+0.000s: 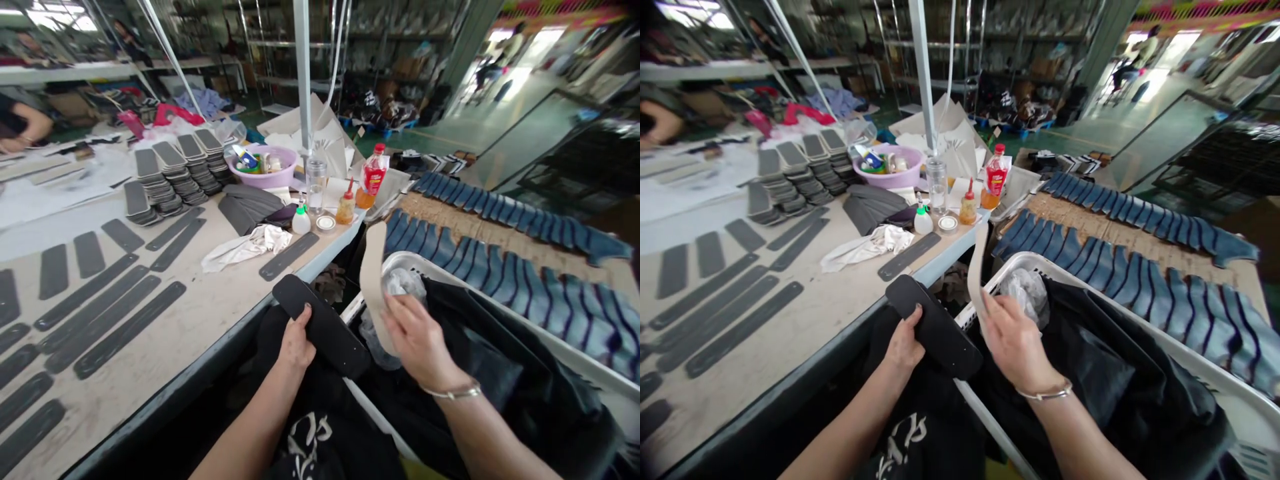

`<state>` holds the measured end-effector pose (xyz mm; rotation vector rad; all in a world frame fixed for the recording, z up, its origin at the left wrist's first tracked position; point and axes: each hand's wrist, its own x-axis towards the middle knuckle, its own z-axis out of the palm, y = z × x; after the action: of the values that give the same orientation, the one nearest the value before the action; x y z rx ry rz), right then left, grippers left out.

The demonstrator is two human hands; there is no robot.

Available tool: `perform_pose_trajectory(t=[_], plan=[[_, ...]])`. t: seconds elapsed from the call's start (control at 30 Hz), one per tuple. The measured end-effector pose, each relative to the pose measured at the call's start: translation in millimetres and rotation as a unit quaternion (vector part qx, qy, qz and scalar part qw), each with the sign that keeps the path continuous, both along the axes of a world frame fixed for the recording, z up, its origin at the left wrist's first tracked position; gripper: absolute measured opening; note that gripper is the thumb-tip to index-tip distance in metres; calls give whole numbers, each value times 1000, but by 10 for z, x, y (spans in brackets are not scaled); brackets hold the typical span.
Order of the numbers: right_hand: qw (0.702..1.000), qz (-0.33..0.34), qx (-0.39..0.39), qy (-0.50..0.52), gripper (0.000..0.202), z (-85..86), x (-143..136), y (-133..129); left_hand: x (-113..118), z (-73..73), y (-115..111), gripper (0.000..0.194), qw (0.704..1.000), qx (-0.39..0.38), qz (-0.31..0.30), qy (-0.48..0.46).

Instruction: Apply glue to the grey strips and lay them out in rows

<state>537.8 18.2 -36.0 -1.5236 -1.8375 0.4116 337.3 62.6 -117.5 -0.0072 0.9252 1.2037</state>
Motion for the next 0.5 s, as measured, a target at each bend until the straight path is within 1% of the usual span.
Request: perform_pose_trajectory(t=[0.03,0.1,0.17,0.23,0.3,0.37,0.43,0.47,0.5], plan=[[998,18,1,-65,44,-63,-155,9,14,3,11,27,1000,-4,2,-1],[983,62,-47,-168,54,-245,-447,16,27,12,31,31,1000,-3,-4,0],[963,108,-86,-230,58,-436,-680,15,22,20,44,37,1000,-3,-12,8],[952,127,-100,-258,59,-555,-831,4,13,26,43,42,999,-12,-17,27],[951,131,-99,-262,57,-571,-899,-18,13,32,29,38,998,-4,-23,62],[955,154,-86,-240,49,-532,-884,-50,21,35,13,33,994,19,-37,104],[954,229,-82,-178,37,-519,-775,-89,26,32,10,34,990,26,-42,133],[949,266,-105,-132,31,-541,-678,-113,24,27,13,33,990,18,-39,134],[943,286,-146,-86,26,-584,-550,-142,18,22,18,32,991,7,-30,129]])
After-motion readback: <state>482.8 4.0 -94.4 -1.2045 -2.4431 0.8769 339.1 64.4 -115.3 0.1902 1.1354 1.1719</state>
